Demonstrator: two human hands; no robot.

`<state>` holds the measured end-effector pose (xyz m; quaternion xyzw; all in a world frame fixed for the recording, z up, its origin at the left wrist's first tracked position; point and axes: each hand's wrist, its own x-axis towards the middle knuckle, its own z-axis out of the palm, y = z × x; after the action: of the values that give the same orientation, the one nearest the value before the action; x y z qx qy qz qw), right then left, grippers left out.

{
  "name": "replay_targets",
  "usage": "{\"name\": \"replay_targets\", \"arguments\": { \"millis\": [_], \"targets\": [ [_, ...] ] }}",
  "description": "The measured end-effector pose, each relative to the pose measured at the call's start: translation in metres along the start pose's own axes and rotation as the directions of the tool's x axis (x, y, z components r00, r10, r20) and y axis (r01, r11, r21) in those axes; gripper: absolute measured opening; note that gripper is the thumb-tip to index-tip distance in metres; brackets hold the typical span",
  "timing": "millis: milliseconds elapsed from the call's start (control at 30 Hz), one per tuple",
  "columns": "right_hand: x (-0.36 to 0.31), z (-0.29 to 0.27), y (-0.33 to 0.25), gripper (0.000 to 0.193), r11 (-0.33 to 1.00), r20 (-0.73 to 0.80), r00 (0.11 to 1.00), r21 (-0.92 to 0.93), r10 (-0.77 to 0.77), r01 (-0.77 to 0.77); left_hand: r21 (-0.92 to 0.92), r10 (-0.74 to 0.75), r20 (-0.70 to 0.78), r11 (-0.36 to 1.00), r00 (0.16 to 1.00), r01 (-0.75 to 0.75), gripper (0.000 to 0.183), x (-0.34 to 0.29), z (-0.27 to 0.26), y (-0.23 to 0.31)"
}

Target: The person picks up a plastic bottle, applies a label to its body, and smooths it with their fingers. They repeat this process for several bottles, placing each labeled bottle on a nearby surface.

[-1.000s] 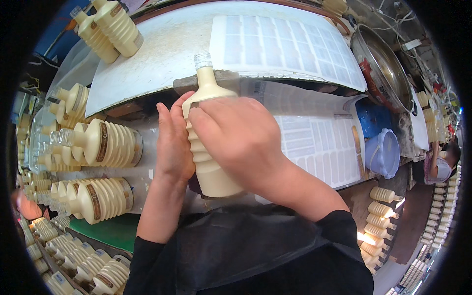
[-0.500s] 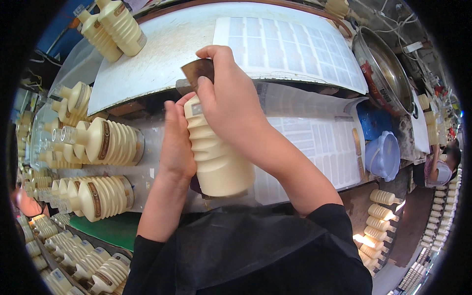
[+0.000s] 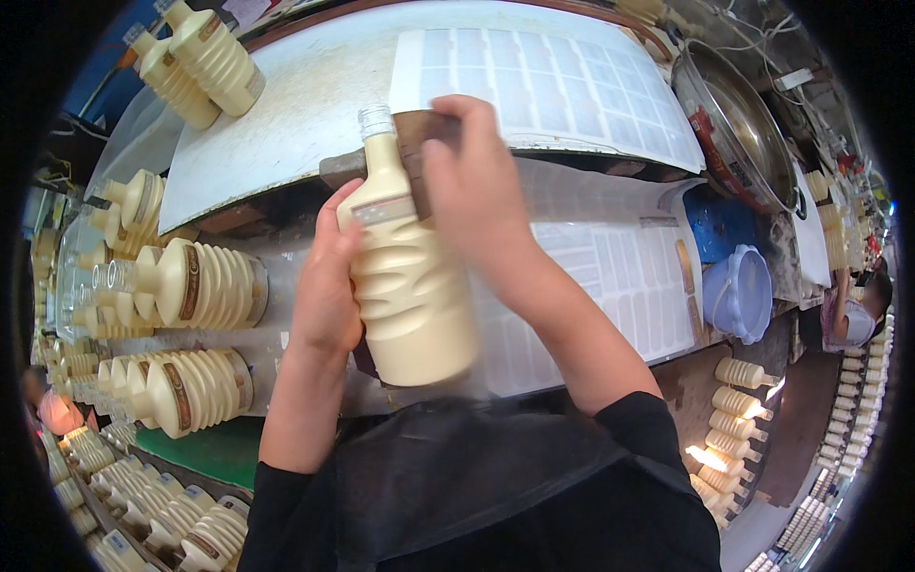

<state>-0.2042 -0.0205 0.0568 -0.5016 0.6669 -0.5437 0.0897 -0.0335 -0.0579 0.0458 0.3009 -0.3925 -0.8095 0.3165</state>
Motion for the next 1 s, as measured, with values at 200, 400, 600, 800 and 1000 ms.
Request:
{"name": "replay_targets", "arguments": {
  "millis": [200,400,600,800,1000],
  "targets": [
    [0.002,0.025,-0.051,0.035,0.964,0.226,0.970,-0.227,-0.088,0.140,0.181,0.000,0.054,0.983,0.999,-0.010,0.093,-0.006,0.009,0.002],
    [0.007,0.024,-0.058,0.034,0.898,0.213,0.964,-0.374,-0.161,0.233,0.278,0.056,0.052,0.958,0.997,-0.068,0.089,-0.002,0.005,-0.003],
    [0.003,0.023,-0.049,0.035,0.940,0.261,0.961,-0.294,-0.096,0.173,0.238,0.031,-0.030,0.971,0.999,-0.023,0.068,-0.004,0.005,-0.002],
    [-0.008,0.000,-0.006,0.038,0.995,0.053,0.998,-0.092,0.041,-0.036,0.191,0.062,-0.033,0.980,0.998,-0.054,0.046,0.007,-0.004,-0.010],
    [-0.015,0.002,0.024,0.041,0.992,-0.072,0.990,-0.032,0.122,-0.125,0.148,0.122,-0.036,0.982,0.992,-0.116,0.043,0.012,-0.014,-0.019]
  ]
}}
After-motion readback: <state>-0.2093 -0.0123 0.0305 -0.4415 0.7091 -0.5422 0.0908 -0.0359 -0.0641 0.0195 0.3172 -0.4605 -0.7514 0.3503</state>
